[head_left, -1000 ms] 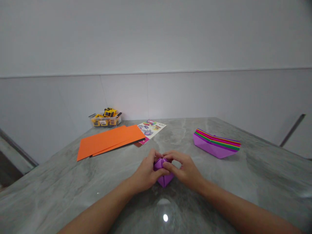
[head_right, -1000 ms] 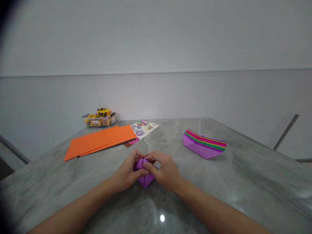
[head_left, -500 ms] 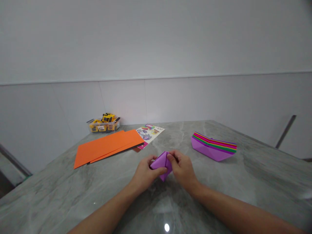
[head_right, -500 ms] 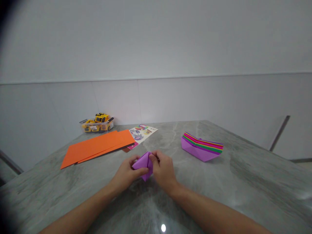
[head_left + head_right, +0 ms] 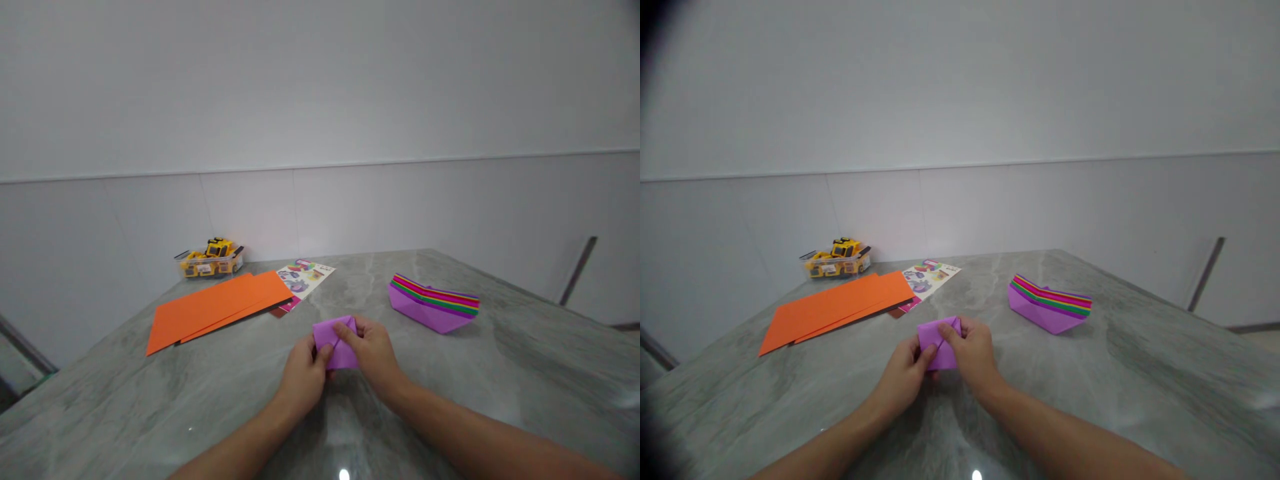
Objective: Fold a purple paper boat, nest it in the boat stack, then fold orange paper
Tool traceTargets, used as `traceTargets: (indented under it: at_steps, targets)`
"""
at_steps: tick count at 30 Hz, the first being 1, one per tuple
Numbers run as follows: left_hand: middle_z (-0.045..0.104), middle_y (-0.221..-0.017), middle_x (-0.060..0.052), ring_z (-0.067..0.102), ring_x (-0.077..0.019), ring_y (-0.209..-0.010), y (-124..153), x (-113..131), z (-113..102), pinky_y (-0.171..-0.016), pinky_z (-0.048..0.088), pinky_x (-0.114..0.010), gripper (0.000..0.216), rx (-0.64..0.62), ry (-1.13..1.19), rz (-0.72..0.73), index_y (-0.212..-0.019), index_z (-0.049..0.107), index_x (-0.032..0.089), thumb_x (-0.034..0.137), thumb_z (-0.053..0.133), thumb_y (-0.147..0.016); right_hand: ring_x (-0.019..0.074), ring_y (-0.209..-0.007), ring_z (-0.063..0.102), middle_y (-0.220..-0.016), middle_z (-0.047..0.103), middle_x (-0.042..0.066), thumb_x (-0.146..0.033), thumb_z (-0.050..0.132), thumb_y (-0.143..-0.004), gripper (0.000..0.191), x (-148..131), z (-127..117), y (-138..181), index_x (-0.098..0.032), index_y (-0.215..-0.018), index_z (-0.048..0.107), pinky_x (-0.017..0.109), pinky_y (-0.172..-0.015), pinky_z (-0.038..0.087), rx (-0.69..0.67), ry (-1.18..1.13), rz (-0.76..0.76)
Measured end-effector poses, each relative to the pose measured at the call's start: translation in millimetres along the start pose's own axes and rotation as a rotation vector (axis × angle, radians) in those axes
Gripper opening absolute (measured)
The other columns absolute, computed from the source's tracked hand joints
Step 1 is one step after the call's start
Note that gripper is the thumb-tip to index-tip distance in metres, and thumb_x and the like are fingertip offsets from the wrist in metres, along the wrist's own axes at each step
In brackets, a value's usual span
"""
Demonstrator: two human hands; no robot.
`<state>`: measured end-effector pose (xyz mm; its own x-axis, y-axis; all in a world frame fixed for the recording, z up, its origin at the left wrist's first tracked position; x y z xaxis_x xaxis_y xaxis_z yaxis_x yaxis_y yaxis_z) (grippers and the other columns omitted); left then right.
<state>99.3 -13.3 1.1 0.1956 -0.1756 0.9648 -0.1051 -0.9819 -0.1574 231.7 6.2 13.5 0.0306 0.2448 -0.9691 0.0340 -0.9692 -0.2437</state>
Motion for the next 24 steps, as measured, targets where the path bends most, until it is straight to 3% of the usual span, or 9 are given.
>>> traceTargets:
  at_steps: [5, 7, 10, 12, 16, 18, 22, 24]
  targets:
    - [0.064, -0.077, -0.005, 0.056, -0.0181, -0.069, 2, 4, -7, -0.062, 0.039, -0.027, 0.017, 0.157, -0.253, 0.129, -0.086, 0.059, 0.015, 0.02, 0.043, -0.086, 0.0111, -0.049, 0.046, -0.053, 0.05, -0.003, -0.047, 0.062, -0.075, 0.034, -4, 1, -1, -0.016, -0.063, 0.053, 0.022, -0.045, 0.037, -0.024, 0.044, -0.054]
    - [0.064, -0.076, -0.004, 0.056, -0.0186, -0.068, 1, 6, -13, -0.061, 0.037, -0.027, 0.022, 0.188, -0.304, 0.133, -0.084, 0.059, 0.016, 0.026, 0.04, -0.09, 0.011, -0.045, 0.049, -0.05, 0.048, -0.004, -0.047, 0.061, -0.076, 0.035, -3, 2, 2, -0.018, -0.061, 0.048, 0.021, -0.042, 0.038, -0.084, 0.132, -0.059]
    - [0.063, -0.066, -0.005, 0.055, -0.0189, -0.061, -1, 12, -23, -0.057, 0.031, -0.027, 0.044, 0.252, -0.51, 0.099, -0.071, 0.059, 0.018, 0.04, 0.03, -0.095, 0.0129, -0.039, 0.054, -0.047, 0.051, -0.005, -0.045, 0.051, -0.085, 0.031, 0, 11, 12, -0.02, -0.068, 0.047, 0.021, -0.036, 0.038, -0.282, 0.216, 0.023]
    - [0.062, -0.062, -0.007, 0.054, -0.0194, -0.056, -2, 19, -29, -0.055, 0.027, -0.028, 0.055, 0.259, -0.764, 0.097, -0.065, 0.061, 0.018, 0.044, 0.024, -0.096, 0.0129, -0.037, 0.056, -0.049, 0.053, -0.005, -0.043, 0.046, -0.088, 0.027, 0, 18, 21, -0.02, -0.073, 0.047, 0.02, -0.033, 0.037, -0.371, 0.222, 0.056]
    - [0.067, -0.067, -0.012, 0.056, -0.0215, -0.056, -5, 29, -31, -0.053, 0.023, -0.029, 0.051, 0.213, -1.11, 0.135, -0.075, 0.069, 0.018, 0.039, 0.028, -0.096, 0.011, -0.037, 0.054, -0.051, 0.055, -0.004, -0.04, 0.048, -0.086, 0.026, -1, 26, 28, -0.019, -0.07, 0.047, 0.018, -0.032, 0.036, -0.372, 0.277, 0.046]
    - [0.066, -0.064, -0.012, 0.055, -0.0207, -0.054, -6, 27, -30, -0.053, 0.024, -0.028, 0.051, 0.228, -1.093, 0.154, -0.072, 0.069, 0.018, 0.039, 0.029, -0.096, 0.0109, -0.037, 0.054, -0.05, 0.056, -0.003, -0.044, 0.048, -0.085, 0.03, 1, 27, 27, -0.019, -0.069, 0.048, 0.019, -0.033, 0.037, -0.431, 0.233, 0.125]
    - [0.058, -0.05, -0.008, 0.048, -0.0174, -0.045, -9, 17, -27, -0.052, 0.025, -0.029, 0.051, 0.201, -0.878, 0.26, -0.058, 0.064, 0.019, 0.04, 0.035, -0.094, 0.009, -0.038, 0.052, -0.054, 0.06, 0.0, -0.047, 0.051, -0.081, 0.035, 5, 24, 26, -0.016, -0.065, 0.053, 0.018, -0.035, 0.038, -0.683, 0.14, 0.331]
    - [0.051, -0.044, -0.006, 0.043, -0.0158, -0.04, -9, 14, -26, -0.051, 0.023, -0.029, 0.051, 0.164, -0.789, 0.303, -0.052, 0.06, 0.02, 0.04, 0.037, -0.093, 0.0076, -0.035, 0.047, -0.049, 0.056, -0.001, -0.041, 0.049, -0.082, 0.035, 3, 19, 27, -0.016, -0.057, 0.053, 0.017, -0.034, 0.034, -0.779, 0.199, 0.314]
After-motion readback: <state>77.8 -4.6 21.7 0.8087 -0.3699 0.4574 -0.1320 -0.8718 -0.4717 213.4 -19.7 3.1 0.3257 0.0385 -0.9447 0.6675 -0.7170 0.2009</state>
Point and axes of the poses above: each hand's wrist, its own y-axis away from the middle knuckle, its own z-axis out of the palm, x = y × z, the point moved 1 cm from there along -y, towards the middle knuckle
